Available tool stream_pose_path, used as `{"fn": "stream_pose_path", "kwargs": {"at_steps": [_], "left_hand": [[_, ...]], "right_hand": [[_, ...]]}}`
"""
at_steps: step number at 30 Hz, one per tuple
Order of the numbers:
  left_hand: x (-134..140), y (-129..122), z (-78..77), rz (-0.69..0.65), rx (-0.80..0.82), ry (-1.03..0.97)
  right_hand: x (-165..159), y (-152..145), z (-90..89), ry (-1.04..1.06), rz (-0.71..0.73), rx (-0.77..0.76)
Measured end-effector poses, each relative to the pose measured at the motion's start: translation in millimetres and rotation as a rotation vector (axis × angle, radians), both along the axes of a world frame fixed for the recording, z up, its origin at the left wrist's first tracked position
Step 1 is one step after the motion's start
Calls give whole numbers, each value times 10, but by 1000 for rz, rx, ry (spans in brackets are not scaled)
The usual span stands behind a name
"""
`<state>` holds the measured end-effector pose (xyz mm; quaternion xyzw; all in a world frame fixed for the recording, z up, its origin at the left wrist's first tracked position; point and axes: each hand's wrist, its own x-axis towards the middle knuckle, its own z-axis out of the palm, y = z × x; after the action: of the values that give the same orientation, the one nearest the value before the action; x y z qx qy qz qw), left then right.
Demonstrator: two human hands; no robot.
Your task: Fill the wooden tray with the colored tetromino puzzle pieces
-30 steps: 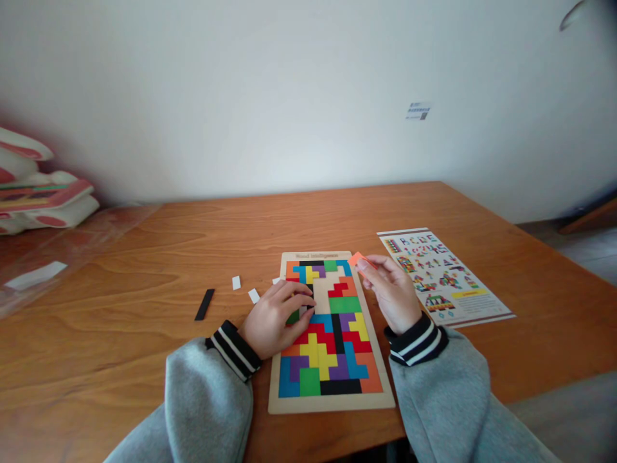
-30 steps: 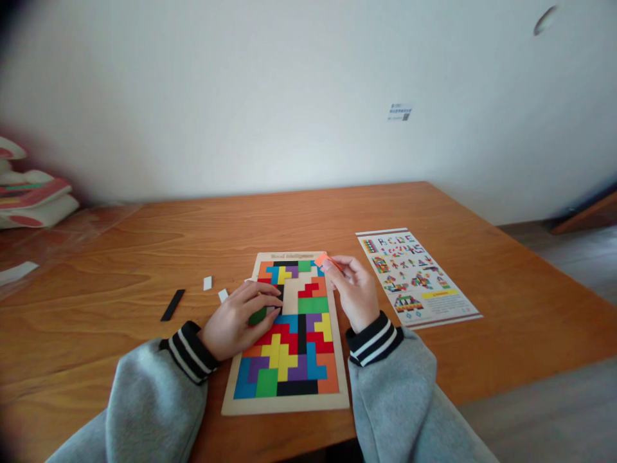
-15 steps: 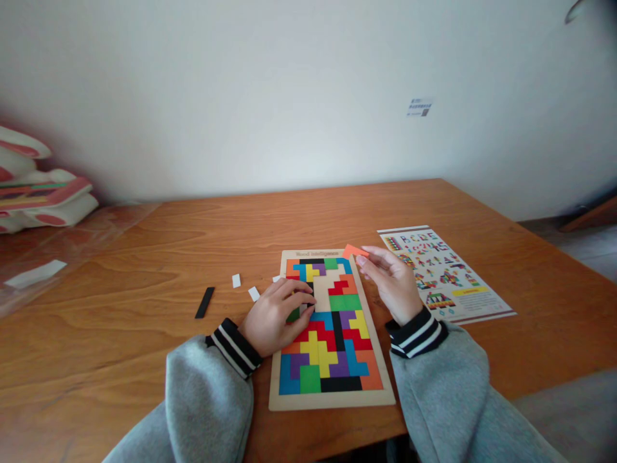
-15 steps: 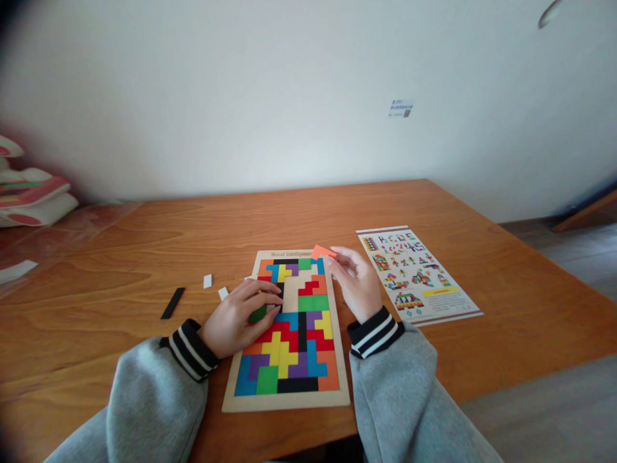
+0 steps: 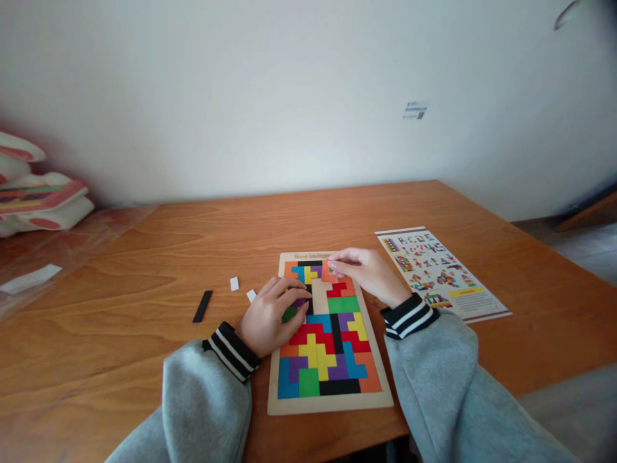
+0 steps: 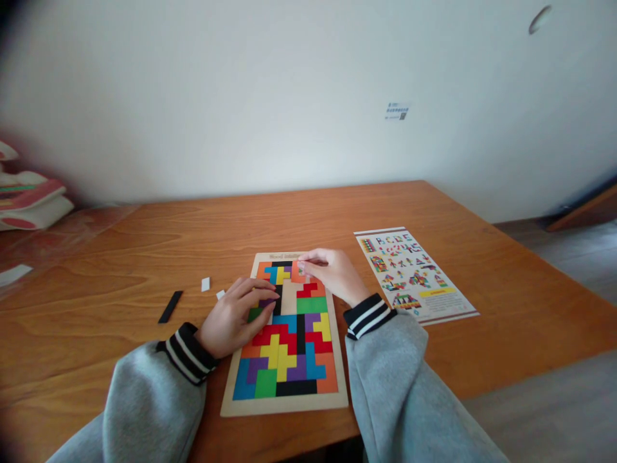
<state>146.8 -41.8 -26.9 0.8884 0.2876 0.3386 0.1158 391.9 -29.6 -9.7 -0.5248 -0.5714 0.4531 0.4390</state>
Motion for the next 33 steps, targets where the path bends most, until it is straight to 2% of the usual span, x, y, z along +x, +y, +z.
{"fn": "stream_pose_path", "kwargs": {"at_steps": [3, 7, 12, 14, 19, 22, 33], "left_hand": [[-6, 10, -4, 41, 10, 1], [0, 5, 7, 42, 6, 12], [4, 6, 42, -29, 13, 34], [-9, 10, 38, -84, 13, 81], [-58, 22, -23, -129, -21, 189], [-73, 27, -41, -136, -22, 211], [-71, 8, -28, -120, -37, 251]], "right_hand": [[-76, 42, -17, -69, 95, -15], [-213, 12, -91, -150, 80, -8], [-299, -6, -113, -449, 38, 222], [-275, -31, -95, -509, 1, 299], [-106, -179, -71, -541, -19, 375], [-21, -251, -93, -571, -4, 374], [102, -291, -98, -607, -97, 367]]}}
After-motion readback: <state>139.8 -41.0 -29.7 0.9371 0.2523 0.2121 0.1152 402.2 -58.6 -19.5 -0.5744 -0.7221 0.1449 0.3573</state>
